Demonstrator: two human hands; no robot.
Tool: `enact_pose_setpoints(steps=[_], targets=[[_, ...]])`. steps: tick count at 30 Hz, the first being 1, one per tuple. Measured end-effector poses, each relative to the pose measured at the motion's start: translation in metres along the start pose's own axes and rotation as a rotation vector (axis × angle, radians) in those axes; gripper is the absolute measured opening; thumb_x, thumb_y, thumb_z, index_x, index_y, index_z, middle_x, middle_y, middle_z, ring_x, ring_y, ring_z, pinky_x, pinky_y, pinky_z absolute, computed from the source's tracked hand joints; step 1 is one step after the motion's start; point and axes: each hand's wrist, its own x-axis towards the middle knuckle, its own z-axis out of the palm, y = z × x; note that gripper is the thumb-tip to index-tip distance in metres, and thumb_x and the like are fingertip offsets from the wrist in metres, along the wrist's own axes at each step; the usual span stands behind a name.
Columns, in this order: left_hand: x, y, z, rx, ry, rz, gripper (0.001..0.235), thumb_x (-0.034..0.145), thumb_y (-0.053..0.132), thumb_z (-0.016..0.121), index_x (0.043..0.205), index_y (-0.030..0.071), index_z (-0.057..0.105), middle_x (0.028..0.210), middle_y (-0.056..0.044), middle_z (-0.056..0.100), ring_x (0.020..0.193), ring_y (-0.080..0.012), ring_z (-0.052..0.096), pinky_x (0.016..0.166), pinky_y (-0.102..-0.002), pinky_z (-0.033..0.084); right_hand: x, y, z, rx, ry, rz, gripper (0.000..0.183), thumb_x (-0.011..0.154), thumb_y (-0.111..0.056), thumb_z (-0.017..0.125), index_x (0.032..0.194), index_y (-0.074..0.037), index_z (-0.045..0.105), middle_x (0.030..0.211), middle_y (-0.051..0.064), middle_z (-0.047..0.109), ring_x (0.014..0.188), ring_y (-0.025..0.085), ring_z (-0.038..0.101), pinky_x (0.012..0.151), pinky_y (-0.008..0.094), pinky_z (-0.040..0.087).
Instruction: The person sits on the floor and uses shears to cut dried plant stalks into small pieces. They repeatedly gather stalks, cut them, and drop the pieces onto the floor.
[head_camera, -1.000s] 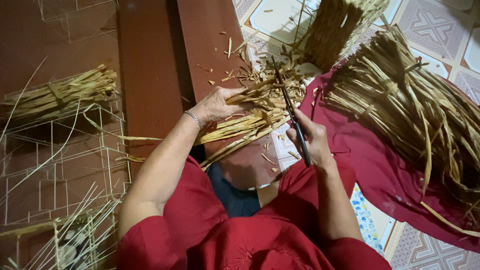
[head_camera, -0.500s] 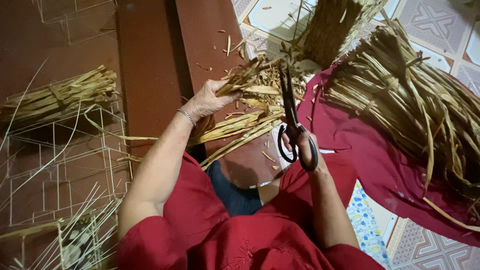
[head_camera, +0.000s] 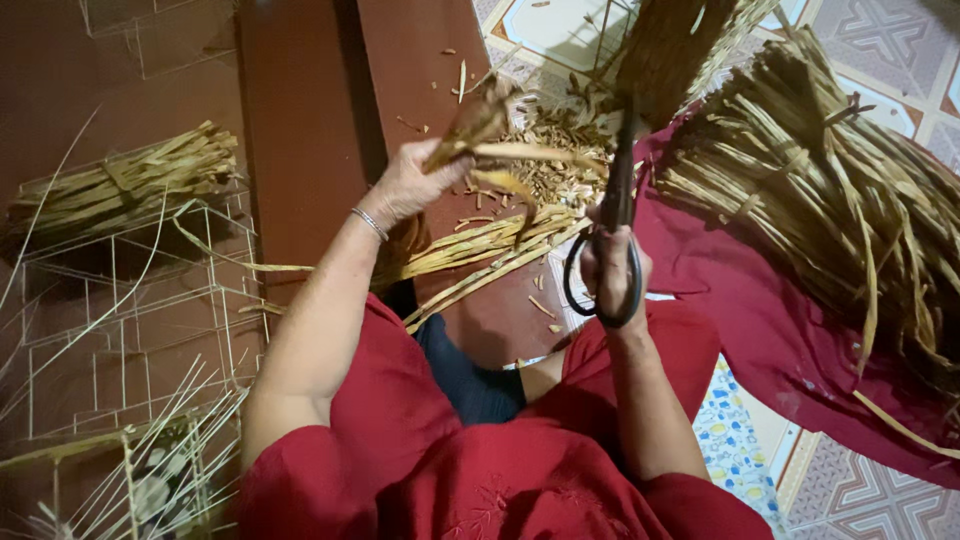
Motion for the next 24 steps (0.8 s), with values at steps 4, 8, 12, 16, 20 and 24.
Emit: enact_pose_setpoints(steps=[4, 8, 12, 16, 20, 24], targets=[[0.0, 0.0, -0.02, 0.019, 0.159, -0.009, 0.039, 0.097, 0.046, 0.074, 0.095, 0.007, 0.07, 0.075, 0.008, 0.06, 0.066, -0.0038, 0.053, 0.057, -0.023, 0.044, -0.018, 0.027, -0.014, 0.14, -0.017, 0.043, 0.066, 0.112, -0.054, 0.046, 0.136, 0.007, 0.05, 0.075, 0.0, 0.046, 0.059, 0.008, 0.041, 0.05, 0.024, 0.033], [-0.006, 0.004, -0.031, -0.166, 0.178, -0.103, 0.045, 0.093, 0.053, 0.074, 0.082, 0.011, 0.062, 0.066, 0.006, 0.053, 0.054, -0.0058, 0.047, 0.047, -0.024, 0.035, -0.033, 0.044, -0.01, 0.1, -0.18, 0.008, 0.083, 0.105, -0.066, 0.038, 0.151, 0.003, 0.043, 0.086, 0.0, 0.053, 0.072, 0.008, 0.047, 0.063, 0.023, 0.04], [-0.008, 0.007, -0.033, -0.135, 0.157, -0.098, 0.049, 0.091, 0.056, 0.073, 0.077, 0.011, 0.059, 0.062, 0.004, 0.055, 0.051, -0.0069, 0.051, 0.046, -0.024, 0.039, -0.024, 0.057, 0.001, 0.121, -0.195, 0.201, 0.089, 0.1, -0.07, 0.04, 0.15, 0.004, 0.045, 0.085, 0.001, 0.054, 0.072, 0.009, 0.048, 0.066, 0.025, 0.042], [-0.011, 0.01, -0.033, -0.146, 0.106, -0.131, 0.052, 0.091, 0.058, 0.072, 0.076, 0.01, 0.059, 0.061, 0.002, 0.058, 0.05, -0.0074, 0.053, 0.046, -0.024, 0.041, -0.004, 0.058, 0.007, 0.081, -0.203, 0.057, 0.089, 0.102, -0.07, 0.039, 0.151, 0.004, 0.044, 0.087, 0.0, 0.052, 0.073, 0.008, 0.048, 0.066, 0.024, 0.042], [-0.014, 0.015, -0.032, -0.161, 0.077, -0.156, 0.051, 0.091, 0.06, 0.07, 0.081, 0.011, 0.06, 0.062, 0.002, 0.057, 0.049, -0.0063, 0.049, 0.045, -0.024, 0.037, 0.008, 0.051, 0.012, 0.076, -0.144, 0.052, 0.081, 0.105, -0.064, 0.037, 0.148, 0.004, 0.046, 0.078, -0.001, 0.049, 0.062, 0.007, 0.044, 0.055, 0.023, 0.038], [-0.014, 0.019, -0.029, -0.123, 0.069, -0.163, 0.05, 0.092, 0.061, 0.066, 0.086, 0.012, 0.063, 0.061, 0.003, 0.055, 0.048, -0.005, 0.047, 0.043, -0.023, 0.036, 0.006, 0.043, 0.017, -0.123, -0.036, -0.006, 0.074, 0.108, -0.059, 0.039, 0.142, 0.006, 0.055, 0.067, -0.002, 0.043, 0.052, 0.006, 0.038, 0.047, 0.022, 0.03]])
